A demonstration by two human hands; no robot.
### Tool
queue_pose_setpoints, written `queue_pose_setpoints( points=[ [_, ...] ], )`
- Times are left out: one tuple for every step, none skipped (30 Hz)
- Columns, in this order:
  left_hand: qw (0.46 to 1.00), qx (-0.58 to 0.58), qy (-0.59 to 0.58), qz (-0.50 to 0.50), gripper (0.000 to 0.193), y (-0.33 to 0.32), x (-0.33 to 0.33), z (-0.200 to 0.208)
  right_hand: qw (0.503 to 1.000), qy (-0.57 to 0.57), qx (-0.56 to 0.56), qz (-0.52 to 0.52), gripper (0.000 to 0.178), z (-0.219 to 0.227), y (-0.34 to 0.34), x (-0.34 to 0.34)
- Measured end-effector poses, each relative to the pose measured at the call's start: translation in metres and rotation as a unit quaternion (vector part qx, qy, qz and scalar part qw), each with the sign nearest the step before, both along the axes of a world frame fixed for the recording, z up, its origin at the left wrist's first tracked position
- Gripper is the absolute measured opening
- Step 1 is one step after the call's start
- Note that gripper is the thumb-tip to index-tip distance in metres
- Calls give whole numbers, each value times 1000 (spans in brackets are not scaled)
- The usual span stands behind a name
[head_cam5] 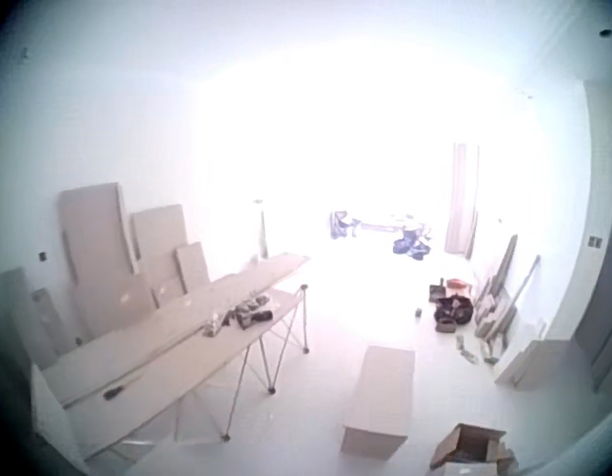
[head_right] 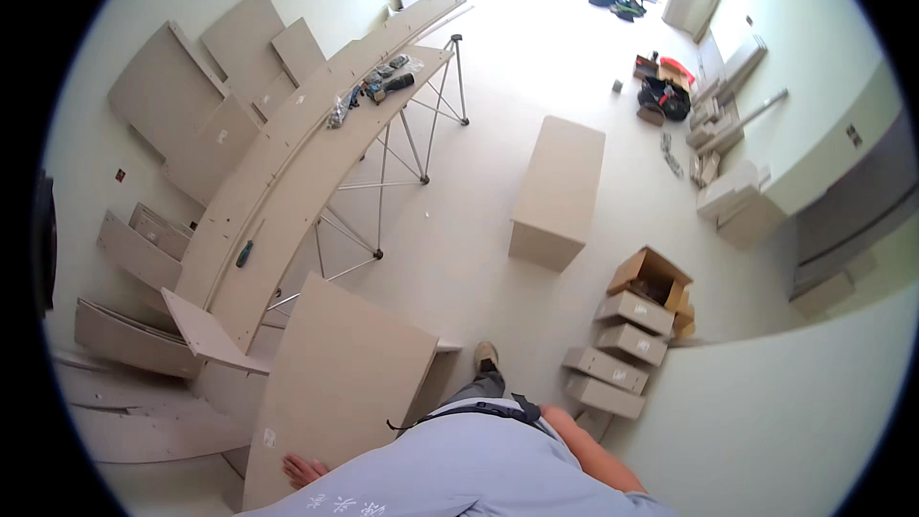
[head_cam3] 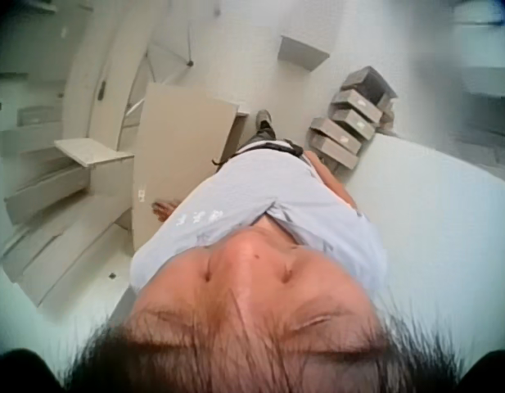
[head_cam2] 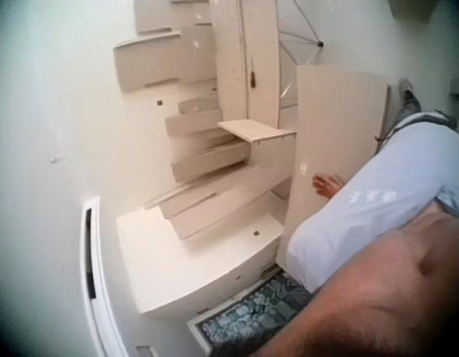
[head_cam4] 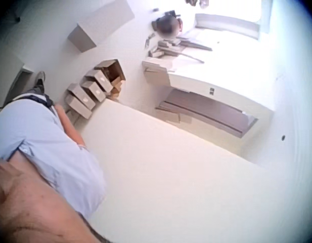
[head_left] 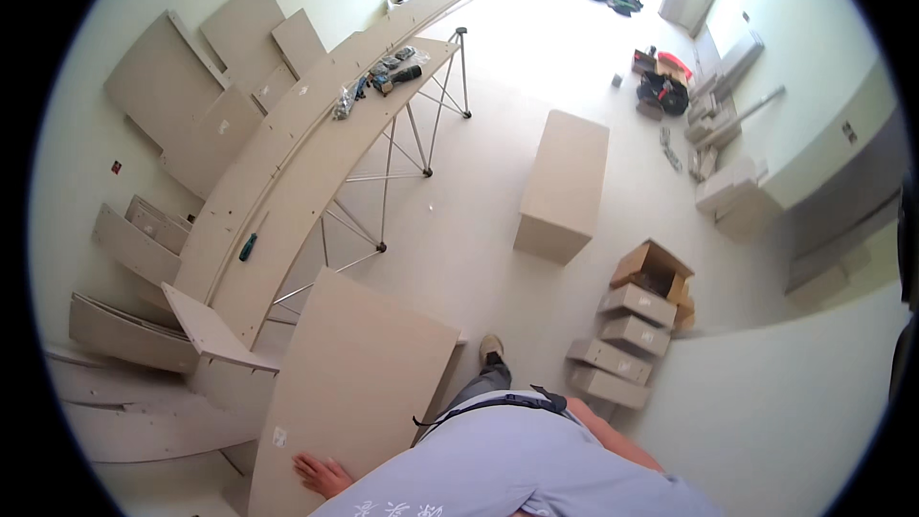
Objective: The person assembles a cabinet by first moving a large side panel and then using a screwdriver to tighten screws on the bottom and sides of a partially constructed cabinet frame.
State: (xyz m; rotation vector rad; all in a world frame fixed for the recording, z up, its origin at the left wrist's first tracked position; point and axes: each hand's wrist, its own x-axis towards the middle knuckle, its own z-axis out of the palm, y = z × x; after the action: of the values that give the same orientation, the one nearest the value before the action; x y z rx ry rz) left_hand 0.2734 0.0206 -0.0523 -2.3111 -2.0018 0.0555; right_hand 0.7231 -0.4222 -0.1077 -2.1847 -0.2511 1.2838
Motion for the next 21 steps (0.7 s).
queue_pose_setpoints(
  points=[
    [994,-84,-19,-64,87,9,40,22,1000,7,-24,-10,42,12,4,24],
    [988,-96,-27,-122,88,16,80,29,999,-8,-39,18,42,25,5,47],
    [980,-98,-39,-167,89,22,114,35,997,-26,-46,60,42,31,16,78],
    [968,-105,-36,-223,91,33,155,42,993,-41,-55,94,41,37,20,102],
    [953,-114,-32,-278,92,43,192,50,988,-92,-33,120,42,34,18,127],
    [944,-141,-22,-299,92,53,231,58,988,-105,-74,81,43,47,28,154],
    [931,-168,-14,-325,93,62,269,64,986,-139,-78,43,43,51,29,178],
    [919,-173,-11,-354,93,70,306,68,982,-172,-77,5,42,51,29,202],
    [906,-176,-6,-385,93,76,339,73,982,-172,-42,-58,40,46,32,226],
    [902,-174,-8,-395,94,81,365,80,977,-194,-31,-88,37,43,35,246],
    [897,-175,-9,-406,94,85,389,86,979,-152,-24,-132,35,38,37,264],
    [891,-176,-11,-418,94,87,405,87,978,-110,-19,-177,34,28,33,281],
    [888,-178,-4,-425,92,89,415,83,979,-117,-34,-161,33,-12,1,297],
    [892,-182,1,-413,91,90,413,83,984,-77,-59,-146,32,-13,12,310],
    [894,-191,-1,-406,90,89,411,83,989,-57,-82,-105,33,-18,15,326],
    [894,-202,-2,-400,89,88,410,83,992,-37,-107,-64,34,-26,8,337],
    [899,-187,-4,-395,87,85,408,86,996,-36,-72,25,35,-34,-3,352],
    [899,-197,-1,-390,87,84,410,91,993,-37,-31,108,37,-46,-17,371],
    [902,-204,-14,-381,88,82,408,89,995,-3,-67,75,39,-67,-21,396],
    [903,-208,-25,-375,88,82,409,87,994,25,-100,38,41,-92,-26,421],
    [906,-212,-27,-365,86,84,418,84,992,-19,-105,68,41,-115,-28,449]
  ],
)
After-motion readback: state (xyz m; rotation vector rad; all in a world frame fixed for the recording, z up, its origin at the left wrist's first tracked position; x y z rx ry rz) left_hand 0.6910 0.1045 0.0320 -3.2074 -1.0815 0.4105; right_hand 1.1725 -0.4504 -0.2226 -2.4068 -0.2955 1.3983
